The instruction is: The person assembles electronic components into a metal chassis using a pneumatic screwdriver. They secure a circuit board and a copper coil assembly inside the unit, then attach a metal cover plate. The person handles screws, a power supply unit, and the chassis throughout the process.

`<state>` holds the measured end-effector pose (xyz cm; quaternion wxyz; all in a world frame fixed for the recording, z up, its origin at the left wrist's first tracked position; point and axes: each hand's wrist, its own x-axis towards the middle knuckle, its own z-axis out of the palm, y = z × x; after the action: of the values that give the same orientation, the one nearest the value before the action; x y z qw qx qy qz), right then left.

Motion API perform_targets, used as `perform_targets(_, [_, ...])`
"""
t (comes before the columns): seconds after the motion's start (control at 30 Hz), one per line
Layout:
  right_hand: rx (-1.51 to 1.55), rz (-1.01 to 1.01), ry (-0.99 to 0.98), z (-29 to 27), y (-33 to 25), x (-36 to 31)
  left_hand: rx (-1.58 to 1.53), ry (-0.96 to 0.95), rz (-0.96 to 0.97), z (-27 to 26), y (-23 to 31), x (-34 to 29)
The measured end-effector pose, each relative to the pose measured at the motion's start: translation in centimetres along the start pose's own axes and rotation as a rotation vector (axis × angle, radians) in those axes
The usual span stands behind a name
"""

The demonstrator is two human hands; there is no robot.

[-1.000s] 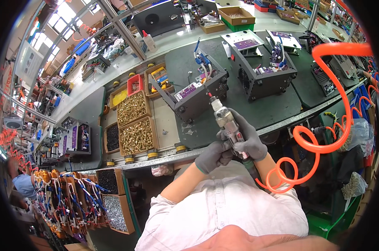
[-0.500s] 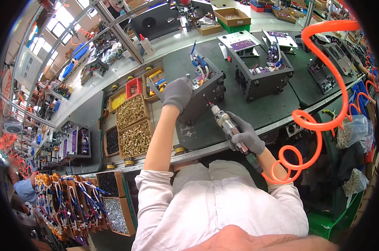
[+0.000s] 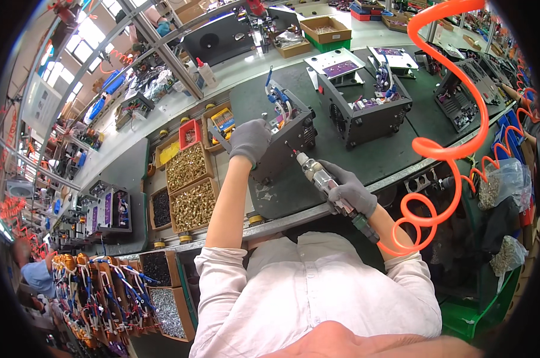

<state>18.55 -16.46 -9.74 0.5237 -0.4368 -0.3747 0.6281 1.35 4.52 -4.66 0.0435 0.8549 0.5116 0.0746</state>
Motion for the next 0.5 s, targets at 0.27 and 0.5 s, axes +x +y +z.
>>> perform_targets(0.27, [0.113, -0.007, -0.056, -0.1, 0.2, -0.6, -0.272, 0.175, 0.0, 0.7, -1.2, -0.3])
perform_targets(0.5, [0.164, -0.007, -0.084, -0.3, 0.8, -2.2, -1.792, -0.216, -0.094, 0.2, 1.2, -10.5])
